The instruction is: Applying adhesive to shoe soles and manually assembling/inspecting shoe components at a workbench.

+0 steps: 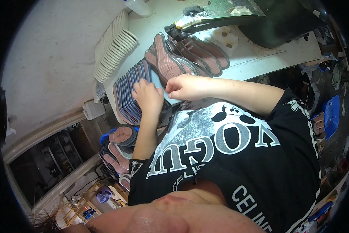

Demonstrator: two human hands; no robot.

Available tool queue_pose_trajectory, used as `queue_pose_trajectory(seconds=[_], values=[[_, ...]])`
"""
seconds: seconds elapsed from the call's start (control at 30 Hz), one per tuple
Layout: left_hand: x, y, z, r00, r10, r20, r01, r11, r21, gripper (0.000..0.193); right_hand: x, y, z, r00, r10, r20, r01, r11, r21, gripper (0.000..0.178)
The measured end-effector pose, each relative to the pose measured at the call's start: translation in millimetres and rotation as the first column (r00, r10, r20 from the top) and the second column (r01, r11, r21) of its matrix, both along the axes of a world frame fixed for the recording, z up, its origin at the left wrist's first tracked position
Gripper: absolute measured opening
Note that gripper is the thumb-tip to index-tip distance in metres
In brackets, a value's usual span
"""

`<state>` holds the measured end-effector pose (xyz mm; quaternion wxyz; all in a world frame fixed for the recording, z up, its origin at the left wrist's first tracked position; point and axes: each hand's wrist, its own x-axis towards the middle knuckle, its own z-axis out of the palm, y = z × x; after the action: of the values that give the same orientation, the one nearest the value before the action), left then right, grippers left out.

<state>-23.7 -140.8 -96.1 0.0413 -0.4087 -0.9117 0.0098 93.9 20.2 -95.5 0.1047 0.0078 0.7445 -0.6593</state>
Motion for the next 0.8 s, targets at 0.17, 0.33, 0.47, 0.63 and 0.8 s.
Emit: queue_pose_trajectory(seconds=[0.17,0.33,0.47,0.63,0.8], values=[[-13,-15,20,0.983,0.023,0.183,-0.097,0.909,0.405,0.015,1,13,14,0.986,-0.011,0.166,0.042,0.982,-0.186,0.045],[41,13,33,0.945,-0.236,0.227,0.006,0.706,0.708,0.015,-25,-8,21,0.989,-0.042,0.139,0.107,0.857,-0.504,0.051],[40,12,23,0.936,-0.309,0.170,0.115,0.723,0.681,0.014,-40,-10,13,0.968,-0.084,0.237,0.181,0.888,-0.423,0.042],[28,-9,1,0.913,-0.161,0.374,-0.301,0.353,0.886,0.024,-31,-1,18,0.992,-0.016,0.125,0.094,0.758,-0.645,0.042],[31,15,-9,0.566,-0.259,0.783,-0.794,0.084,0.602,0.042,-30,-21,1,0.960,-0.056,0.275,0.227,0.729,-0.646,0.070]])
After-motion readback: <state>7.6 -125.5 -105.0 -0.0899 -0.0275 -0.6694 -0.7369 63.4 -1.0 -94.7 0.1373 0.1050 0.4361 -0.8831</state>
